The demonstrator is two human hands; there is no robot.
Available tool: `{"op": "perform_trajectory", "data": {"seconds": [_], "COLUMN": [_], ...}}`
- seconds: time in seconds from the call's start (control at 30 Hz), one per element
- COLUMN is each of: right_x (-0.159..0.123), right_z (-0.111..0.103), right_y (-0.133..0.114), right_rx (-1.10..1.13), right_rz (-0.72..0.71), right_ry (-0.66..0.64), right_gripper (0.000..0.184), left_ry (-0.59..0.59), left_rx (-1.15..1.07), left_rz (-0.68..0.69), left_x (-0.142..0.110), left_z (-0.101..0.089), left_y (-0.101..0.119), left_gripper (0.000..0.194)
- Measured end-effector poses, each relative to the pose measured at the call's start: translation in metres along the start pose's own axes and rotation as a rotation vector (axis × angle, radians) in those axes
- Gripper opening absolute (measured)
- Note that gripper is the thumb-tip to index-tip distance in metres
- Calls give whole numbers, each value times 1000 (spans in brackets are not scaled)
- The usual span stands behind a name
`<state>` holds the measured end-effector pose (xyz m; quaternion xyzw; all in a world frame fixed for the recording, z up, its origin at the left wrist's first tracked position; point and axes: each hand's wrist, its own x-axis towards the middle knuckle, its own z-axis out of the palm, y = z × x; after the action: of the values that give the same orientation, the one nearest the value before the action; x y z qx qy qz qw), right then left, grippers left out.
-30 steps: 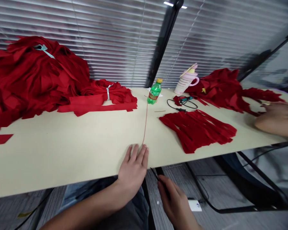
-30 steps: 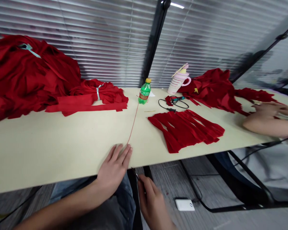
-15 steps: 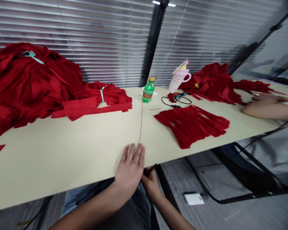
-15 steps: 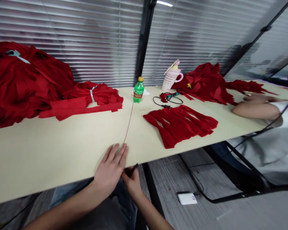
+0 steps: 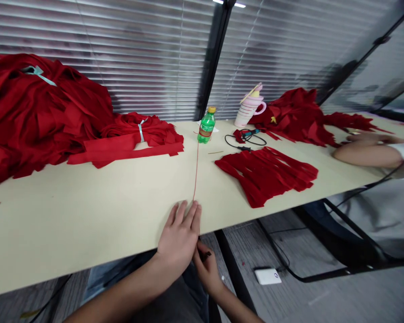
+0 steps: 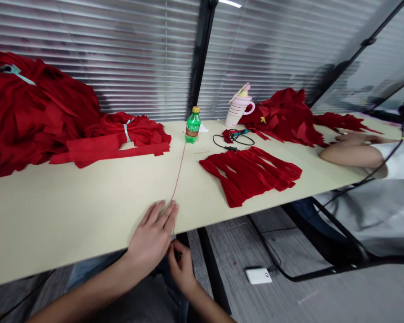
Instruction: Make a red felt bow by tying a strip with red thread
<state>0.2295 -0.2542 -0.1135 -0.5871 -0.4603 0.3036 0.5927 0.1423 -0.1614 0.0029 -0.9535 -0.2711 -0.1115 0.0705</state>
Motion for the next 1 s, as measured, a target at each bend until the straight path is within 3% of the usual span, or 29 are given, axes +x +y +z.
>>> {"op": "perform_trajectory", "data": {"seconds": [0.27,0.47,0.7,1.0], "right_x": [0,5,8,9], "right_z": [3,6,12,10], "right_y": [21,22,18,9], "right_rx": [-5,-13,11,-23], "right_rz": [-17,-10,34,55], "right_ry": [88,106,102,116], "right_gripper": [25,25,27,26], "left_ry": [-5,-9,13,134], "left_rx": [-96,-99,-2,139], "left_rz": [-7,17,65,133], "left_x": [1,-2,1,-6], "left_z": [-5,-9,-5,5], "left_y": [-6,-6,-3,0], "left_gripper": [64,66,42,44]}}
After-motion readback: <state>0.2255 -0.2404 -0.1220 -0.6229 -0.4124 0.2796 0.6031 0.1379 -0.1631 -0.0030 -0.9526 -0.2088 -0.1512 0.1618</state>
